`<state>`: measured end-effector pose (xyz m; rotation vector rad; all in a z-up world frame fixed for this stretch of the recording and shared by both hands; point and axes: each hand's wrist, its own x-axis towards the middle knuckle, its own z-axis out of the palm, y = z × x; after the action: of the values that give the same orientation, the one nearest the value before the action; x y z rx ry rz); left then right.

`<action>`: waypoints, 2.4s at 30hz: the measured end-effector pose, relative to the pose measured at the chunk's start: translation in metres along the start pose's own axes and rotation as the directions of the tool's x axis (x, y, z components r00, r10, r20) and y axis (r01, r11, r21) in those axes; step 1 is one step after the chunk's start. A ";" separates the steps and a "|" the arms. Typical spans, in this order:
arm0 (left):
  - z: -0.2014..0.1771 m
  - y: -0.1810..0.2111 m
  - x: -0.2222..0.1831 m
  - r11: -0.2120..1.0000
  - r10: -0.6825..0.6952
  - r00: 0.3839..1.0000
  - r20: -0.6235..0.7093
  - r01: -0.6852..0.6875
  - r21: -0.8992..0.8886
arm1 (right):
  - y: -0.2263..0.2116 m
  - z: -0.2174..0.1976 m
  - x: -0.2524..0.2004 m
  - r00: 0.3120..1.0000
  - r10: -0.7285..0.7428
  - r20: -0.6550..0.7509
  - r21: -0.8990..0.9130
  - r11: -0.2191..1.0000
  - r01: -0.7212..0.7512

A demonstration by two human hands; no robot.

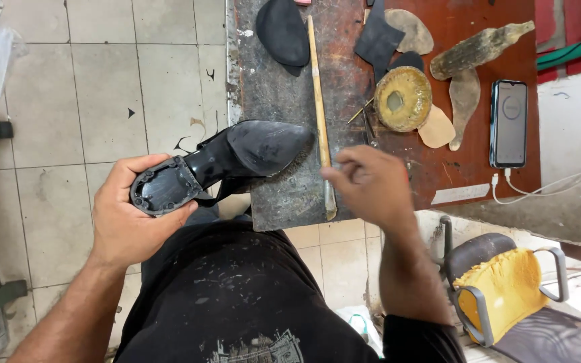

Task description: Applying glue to the sole of a shoe using a brush at a repair bench

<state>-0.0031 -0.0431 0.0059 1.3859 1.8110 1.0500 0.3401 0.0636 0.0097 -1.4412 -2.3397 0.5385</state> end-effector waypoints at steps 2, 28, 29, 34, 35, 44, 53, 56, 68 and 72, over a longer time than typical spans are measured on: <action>-0.003 -0.004 0.004 0.999 0.042 0.999 0.012 -0.042 -0.016 | -0.004 0.011 0.007 0.988 0.142 0.064 -0.025 0.990 -0.140; 0.012 -0.009 0.063 0.912 0.290 0.944 0.156 -0.224 -0.343 | 0.089 -0.025 0.032 0.807 0.215 -0.550 0.422 0.906 0.046; 0.011 -0.008 0.063 0.911 0.316 0.938 0.142 -0.258 -0.323 | 0.086 -0.026 0.033 0.813 0.227 -0.536 0.423 0.906 0.026; 0.010 0.006 0.060 0.968 0.250 0.967 0.055 -0.248 -0.046 | 0.086 -0.036 0.043 0.714 0.389 -0.582 0.476 0.875 -0.089; 0.011 0.006 0.067 0.965 0.253 0.966 0.051 -0.249 -0.077 | 0.087 -0.037 0.045 0.735 0.398 -0.549 0.448 0.882 -0.143; 0.012 0.006 0.054 0.921 0.276 0.961 -0.013 -0.268 -0.284 | 0.069 -0.041 0.026 0.482 0.560 -0.673 0.682 0.722 0.114; -0.001 -0.002 0.028 0.898 0.309 0.950 -0.049 -0.308 -0.314 | -0.025 -0.001 0.010 0.856 0.211 -0.472 0.842 0.395 0.367; -0.012 -0.005 0.014 0.926 0.244 0.966 -0.090 -0.259 -0.274 | -0.045 0.017 0.017 0.866 0.192 -0.461 0.832 0.433 0.347; -0.025 -0.039 -0.006 0.908 0.135 0.979 -0.150 -0.183 -0.377 | -0.043 0.063 0.044 0.902 0.113 -0.416 0.754 0.597 0.273; -0.025 -0.043 -0.004 0.918 0.134 0.981 -0.142 -0.177 -0.355 | -0.054 0.054 0.047 0.890 0.069 -0.450 0.702 0.643 0.305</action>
<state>-0.0434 -0.0584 -0.0195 1.2740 1.4974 1.4940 0.2529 0.0760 -0.0067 -0.8534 -1.5099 0.9070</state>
